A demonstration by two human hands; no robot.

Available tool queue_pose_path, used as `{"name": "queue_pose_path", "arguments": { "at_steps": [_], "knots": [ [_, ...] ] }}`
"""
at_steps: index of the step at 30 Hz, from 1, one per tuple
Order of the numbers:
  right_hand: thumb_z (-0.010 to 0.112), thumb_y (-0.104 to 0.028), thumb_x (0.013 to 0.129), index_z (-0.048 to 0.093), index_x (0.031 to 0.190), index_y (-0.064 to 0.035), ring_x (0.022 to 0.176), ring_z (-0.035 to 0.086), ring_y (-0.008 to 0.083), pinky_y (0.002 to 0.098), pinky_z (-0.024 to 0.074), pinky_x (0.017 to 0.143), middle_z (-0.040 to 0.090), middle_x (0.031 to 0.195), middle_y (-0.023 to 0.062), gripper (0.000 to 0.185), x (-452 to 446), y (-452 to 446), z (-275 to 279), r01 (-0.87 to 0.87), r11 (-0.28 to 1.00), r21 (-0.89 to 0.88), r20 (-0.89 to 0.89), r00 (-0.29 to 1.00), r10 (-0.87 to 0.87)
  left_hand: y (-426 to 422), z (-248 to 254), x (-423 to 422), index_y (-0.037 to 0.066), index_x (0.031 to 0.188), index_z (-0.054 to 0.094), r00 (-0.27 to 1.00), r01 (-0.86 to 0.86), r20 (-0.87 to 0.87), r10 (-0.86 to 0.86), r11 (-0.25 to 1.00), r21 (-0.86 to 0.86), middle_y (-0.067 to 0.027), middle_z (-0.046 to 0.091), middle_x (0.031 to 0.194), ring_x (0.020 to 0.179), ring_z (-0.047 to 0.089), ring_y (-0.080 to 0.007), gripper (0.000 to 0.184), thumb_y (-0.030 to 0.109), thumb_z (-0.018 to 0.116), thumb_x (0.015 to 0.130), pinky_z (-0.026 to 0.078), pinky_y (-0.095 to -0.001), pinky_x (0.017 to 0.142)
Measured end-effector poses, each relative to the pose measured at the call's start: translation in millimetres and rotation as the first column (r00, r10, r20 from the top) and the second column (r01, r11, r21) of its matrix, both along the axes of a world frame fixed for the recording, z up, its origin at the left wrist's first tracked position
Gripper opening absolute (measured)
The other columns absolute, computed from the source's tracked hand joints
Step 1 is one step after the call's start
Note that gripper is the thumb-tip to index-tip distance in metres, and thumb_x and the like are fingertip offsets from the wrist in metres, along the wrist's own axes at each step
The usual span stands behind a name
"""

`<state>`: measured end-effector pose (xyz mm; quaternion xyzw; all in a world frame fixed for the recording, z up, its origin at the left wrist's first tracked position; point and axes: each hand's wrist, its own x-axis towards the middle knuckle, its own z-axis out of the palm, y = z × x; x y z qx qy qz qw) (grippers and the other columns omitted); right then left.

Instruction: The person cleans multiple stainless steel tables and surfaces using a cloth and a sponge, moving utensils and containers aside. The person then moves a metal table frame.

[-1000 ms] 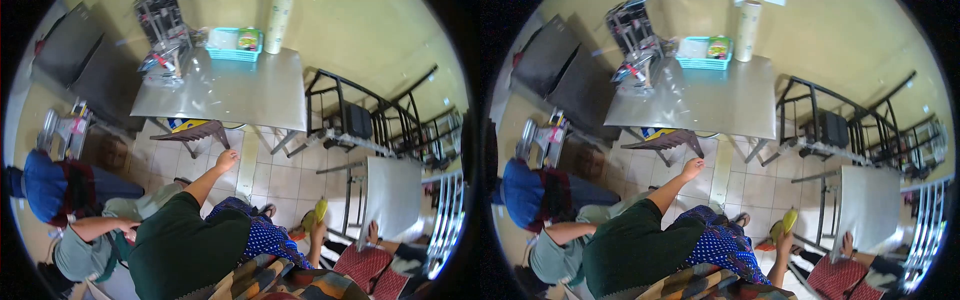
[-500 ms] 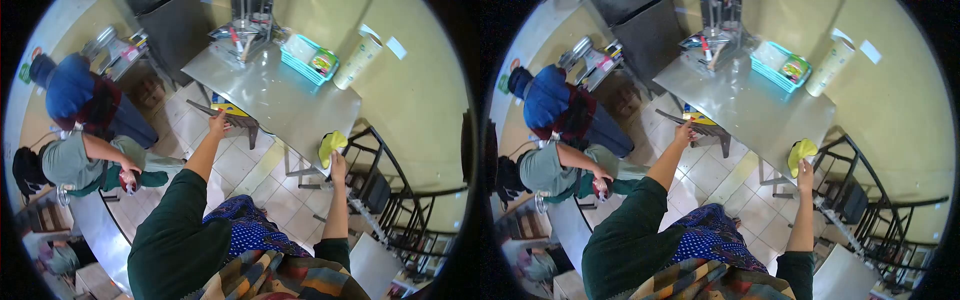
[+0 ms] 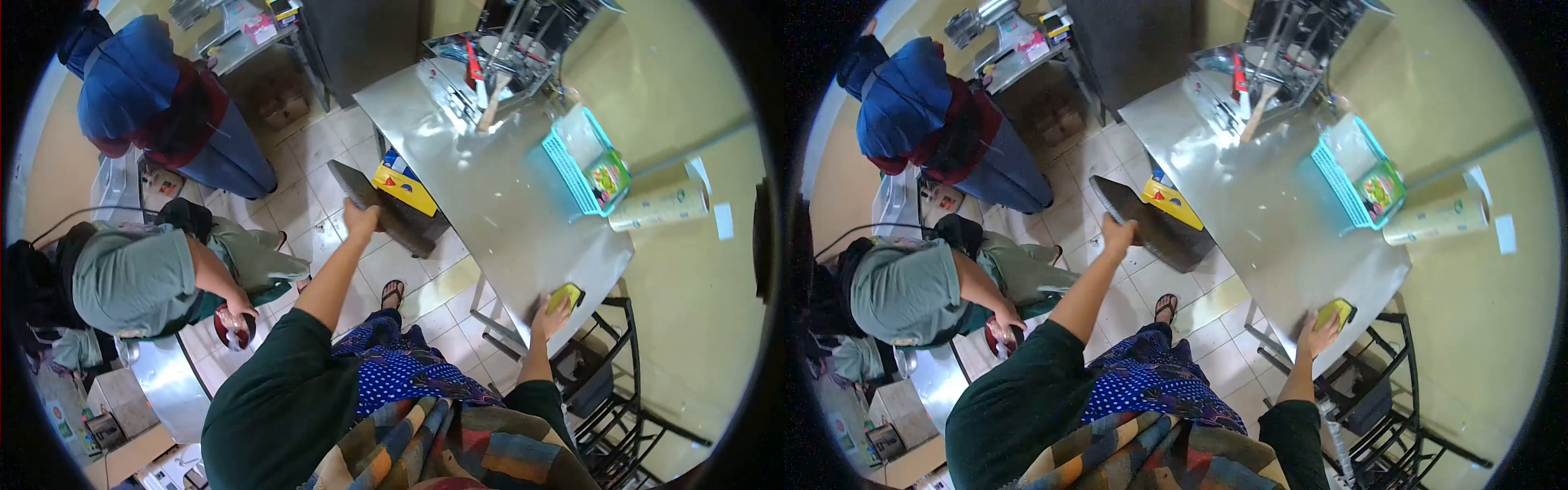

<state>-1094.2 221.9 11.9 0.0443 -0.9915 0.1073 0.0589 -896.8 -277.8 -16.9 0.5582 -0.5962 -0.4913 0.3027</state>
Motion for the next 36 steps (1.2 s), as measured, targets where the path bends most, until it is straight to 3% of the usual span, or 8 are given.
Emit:
{"name": "queue_pose_path", "arguments": {
  "at_steps": [4, 6, 13, 18, 19, 22, 27, 36],
  "knots": [
    [0.044, -0.050, 0.095, 0.035, 0.148, -0.0137, 0.139, 0.027, 0.0361, 0.0488, 0.0252, 0.113, 0.031, 0.152, 0.0128, 0.064, -5, -17, -8, 0.034, 0.981, 0.189, 0.014, 0.999, -0.037, -90, 44, 67, -0.001, 0.094, 0.059, 0.975, -0.010, 0.221, 0.026, 0.997, -0.073, -0.0202, 0.067, 0.086, 0.083, 0.066, -0.0336, 0.038, 0.015, 0.068, 0.061, 0.051, -0.0414, 0.075],
    [0.047, -0.047, 0.095, 0.033, 0.148, -0.0122, 0.141, 0.024, 0.0367, 0.0481, 0.0222, 0.115, 0.028, 0.153, 0.0139, 0.065, -13, -30, -18, -0.062, 0.998, 0.000, -0.047, 0.997, 0.062, -131, 61, 91, 0.002, 0.088, 0.062, 0.944, -0.018, 0.323, 0.062, 0.990, -0.138, -0.0190, 0.067, 0.082, 0.082, 0.066, -0.0351, 0.030, 0.015, 0.066, 0.062, 0.051, -0.0421, 0.075],
    [0.054, -0.039, 0.093, 0.034, 0.146, -0.0059, 0.141, 0.024, 0.0395, 0.0490, 0.0211, 0.115, 0.028, 0.153, 0.0171, 0.066, -43, -203, 3, -0.576, 0.816, -0.046, -0.024, 0.817, 0.576, -215, 75, 102, 0.005, 0.107, 0.058, 0.688, -0.129, 0.678, 0.260, 0.962, -0.239, -0.0191, 0.064, 0.108, 0.101, 0.061, -0.0378, 0.038, 0.011, 0.061, 0.069, 0.048, -0.0436, 0.086],
    [0.044, -0.045, 0.097, 0.036, 0.145, -0.0062, 0.141, 0.023, 0.0377, 0.0485, 0.0189, 0.116, 0.027, 0.153, 0.0167, 0.063, -57, -217, -13, -0.607, 0.789, 0.091, -0.011, 0.792, 0.611, -189, 92, 80, 0.015, 0.136, 0.042, 0.466, 0.342, 0.748, 0.473, 0.683, -0.645, -0.0128, 0.051, 0.133, 0.119, 0.050, -0.0360, 0.068, 0.011, 0.064, 0.072, 0.045, -0.0450, 0.093],
    [0.043, -0.046, 0.097, 0.036, 0.145, -0.0060, 0.141, 0.023, 0.0372, 0.0482, 0.0183, 0.116, 0.026, 0.154, 0.0164, 0.063, -58, -219, -15, -0.596, 0.798, 0.095, -0.007, 0.801, 0.599, -187, 89, 82, 0.015, 0.142, 0.035, 0.550, 0.261, 0.701, 0.454, 0.703, -0.661, -0.0127, 0.053, 0.130, 0.111, 0.057, -0.0371, 0.070, 0.018, 0.065, 0.079, 0.049, -0.0481, 0.087],
    [0.042, -0.046, 0.097, 0.036, 0.145, -0.0057, 0.141, 0.023, 0.0363, 0.0477, 0.0175, 0.116, 0.026, 0.154, 0.0161, 0.062, -57, -214, -16, -0.577, 0.809, 0.113, 0.018, 0.815, 0.579, -196, 69, 110, 0.013, 0.139, 0.036, 0.486, -0.010, 0.833, 0.264, 0.955, -0.297, -0.0140, 0.056, 0.127, 0.100, 0.063, -0.0386, 0.062, 0.028, 0.064, 0.086, 0.052, -0.0488, 0.078],
    [0.043, -0.044, 0.097, 0.036, 0.145, -0.0061, 0.141, 0.023, 0.0357, 0.0474, 0.0183, 0.116, 0.027, 0.153, 0.0153, 0.061, -59, -220, -19, -0.576, 0.809, 0.120, 0.026, 0.816, 0.577, -225, 44, 143, 0.010, 0.115, 0.045, 0.343, 0.000, 0.870, 0.354, 0.926, -0.377, -0.0191, 0.067, 0.095, 0.085, 0.066, -0.0420, 0.046, 0.050, 0.050, 0.094, 0.052, -0.0514, 0.071],
    [0.041, -0.042, 0.099, 0.038, 0.143, -0.0069, 0.140, 0.025, 0.0368, 0.0492, 0.0206, 0.112, 0.028, 0.151, 0.0184, 0.057, -54, -227, -17, -0.594, 0.792, 0.138, 0.002, 0.800, 0.600, -259, 22, 282, 0.009, 0.115, 0.053, 0.288, -0.099, 0.865, 0.410, 0.912, -0.399, -0.0225, 0.068, 0.095, 0.090, 0.065, -0.0431, 0.066, 0.068, 0.049, 0.086, 0.051, -0.0524, 0.075]
  ]
}}
